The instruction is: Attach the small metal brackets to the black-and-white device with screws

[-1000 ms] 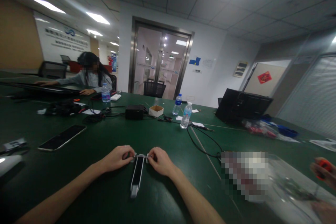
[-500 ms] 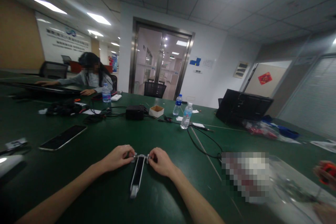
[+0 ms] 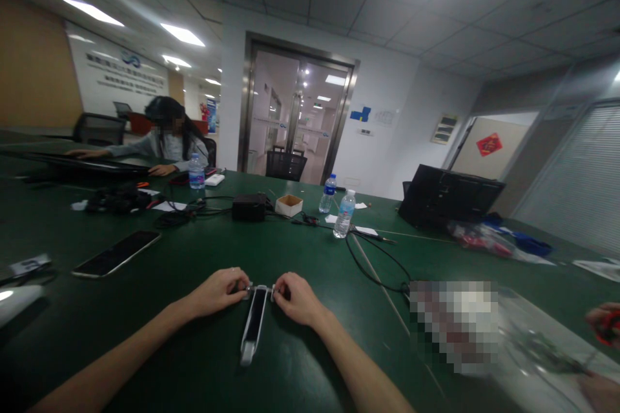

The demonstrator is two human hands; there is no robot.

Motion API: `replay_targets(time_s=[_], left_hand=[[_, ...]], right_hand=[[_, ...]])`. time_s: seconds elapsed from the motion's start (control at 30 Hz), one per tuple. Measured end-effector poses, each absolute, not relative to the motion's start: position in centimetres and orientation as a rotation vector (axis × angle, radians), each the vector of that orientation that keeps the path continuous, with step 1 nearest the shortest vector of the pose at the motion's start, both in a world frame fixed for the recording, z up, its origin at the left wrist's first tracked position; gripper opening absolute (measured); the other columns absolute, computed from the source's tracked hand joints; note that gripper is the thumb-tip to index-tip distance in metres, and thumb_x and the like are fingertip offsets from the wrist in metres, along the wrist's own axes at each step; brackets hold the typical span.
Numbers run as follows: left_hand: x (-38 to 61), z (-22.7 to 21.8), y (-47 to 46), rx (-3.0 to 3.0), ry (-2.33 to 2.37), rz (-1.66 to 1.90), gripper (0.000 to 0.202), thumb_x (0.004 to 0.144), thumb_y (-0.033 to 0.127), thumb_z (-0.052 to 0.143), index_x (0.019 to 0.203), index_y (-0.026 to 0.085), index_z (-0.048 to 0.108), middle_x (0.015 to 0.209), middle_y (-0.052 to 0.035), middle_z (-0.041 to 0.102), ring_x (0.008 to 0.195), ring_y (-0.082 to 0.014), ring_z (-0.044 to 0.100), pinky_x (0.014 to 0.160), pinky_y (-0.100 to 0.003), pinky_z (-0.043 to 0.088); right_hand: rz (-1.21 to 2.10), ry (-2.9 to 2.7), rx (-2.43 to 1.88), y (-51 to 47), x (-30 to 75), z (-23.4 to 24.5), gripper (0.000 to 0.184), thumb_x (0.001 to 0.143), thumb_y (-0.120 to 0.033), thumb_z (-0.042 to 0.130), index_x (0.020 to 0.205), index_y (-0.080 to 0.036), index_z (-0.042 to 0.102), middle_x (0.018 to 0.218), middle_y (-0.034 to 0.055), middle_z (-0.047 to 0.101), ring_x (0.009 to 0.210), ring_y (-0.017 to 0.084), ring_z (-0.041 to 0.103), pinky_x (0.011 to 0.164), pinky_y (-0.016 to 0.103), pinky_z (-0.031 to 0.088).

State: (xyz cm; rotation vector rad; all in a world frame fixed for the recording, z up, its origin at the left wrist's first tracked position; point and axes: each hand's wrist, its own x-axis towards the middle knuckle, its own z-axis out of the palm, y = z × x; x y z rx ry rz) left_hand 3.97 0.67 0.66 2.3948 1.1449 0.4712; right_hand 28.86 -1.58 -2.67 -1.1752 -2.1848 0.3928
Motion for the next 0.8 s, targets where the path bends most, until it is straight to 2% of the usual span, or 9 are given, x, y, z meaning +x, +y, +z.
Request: replay_targets(time_s=[0.1,0.27,0.43,0.63,0.8], left_hand=[[3.99,0.63,0.66,2.390,1.126,0.516,0.020,0.084,0.032,0.057,0.094,0.018,0.065,0.087,-0.0020,0.062,0.074,-0.0161,0.055,0.064,-0.025,0.041],[3.90,0.27,0.86,2.432,1.152,0.509,0.022,0.086,0.035,0.054,0.096,0.018,0.065,0.089,-0.0035,0.062,0.078,-0.0173,0.057,0.068,-0.026,0.042],[3.78,-0.04,1.13,2.430,1.092,0.533,0.020,0.084,0.035,0.055,0.093,0.019,0.065,0.085,-0.0018,0.061,0.073,-0.0157,0.054,0.065,-0.025,0.041],[3.84,0.15,0.87,2.467,1.142,0.485,0.024,0.087,0.036,0.051,0.098,0.019,0.064,0.091,-0.0039,0.062,0.081,-0.0183,0.056,0.069,-0.027,0.042],[3.91,0.48,0.61,2.466,1.096,0.504,0.022,0.087,0.035,0.052,0.095,0.018,0.065,0.087,-0.0036,0.061,0.078,-0.0184,0.056,0.068,-0.027,0.042]], right_hand=[[0.392,-2.182,-1.172,-1.60,28.81,-2.71,0.005,0.080,-0.015,0.059,0.083,-0.018,0.058,0.073,-0.0018,0.055,0.066,0.011,0.048,0.062,0.022,0.038],[0.389,-2.180,-1.182,-1.63,28.76,-2.63,0.006,0.079,-0.014,0.059,0.083,-0.019,0.058,0.074,-0.0016,0.056,0.067,0.011,0.049,0.063,0.022,0.038],[0.396,-2.186,-1.176,-1.61,28.80,-2.59,0.007,0.079,-0.014,0.059,0.085,-0.019,0.058,0.073,-0.0019,0.055,0.066,0.011,0.049,0.062,0.021,0.038],[0.386,-2.193,-1.175,-1.76,28.75,-2.39,0.006,0.080,-0.015,0.059,0.085,-0.018,0.059,0.073,-0.0020,0.055,0.066,0.011,0.049,0.063,0.022,0.039],[0.377,-2.198,-1.180,-1.85,28.72,-2.23,0.006,0.080,-0.015,0.059,0.085,-0.018,0.059,0.074,-0.0015,0.056,0.068,0.011,0.050,0.064,0.022,0.040]])
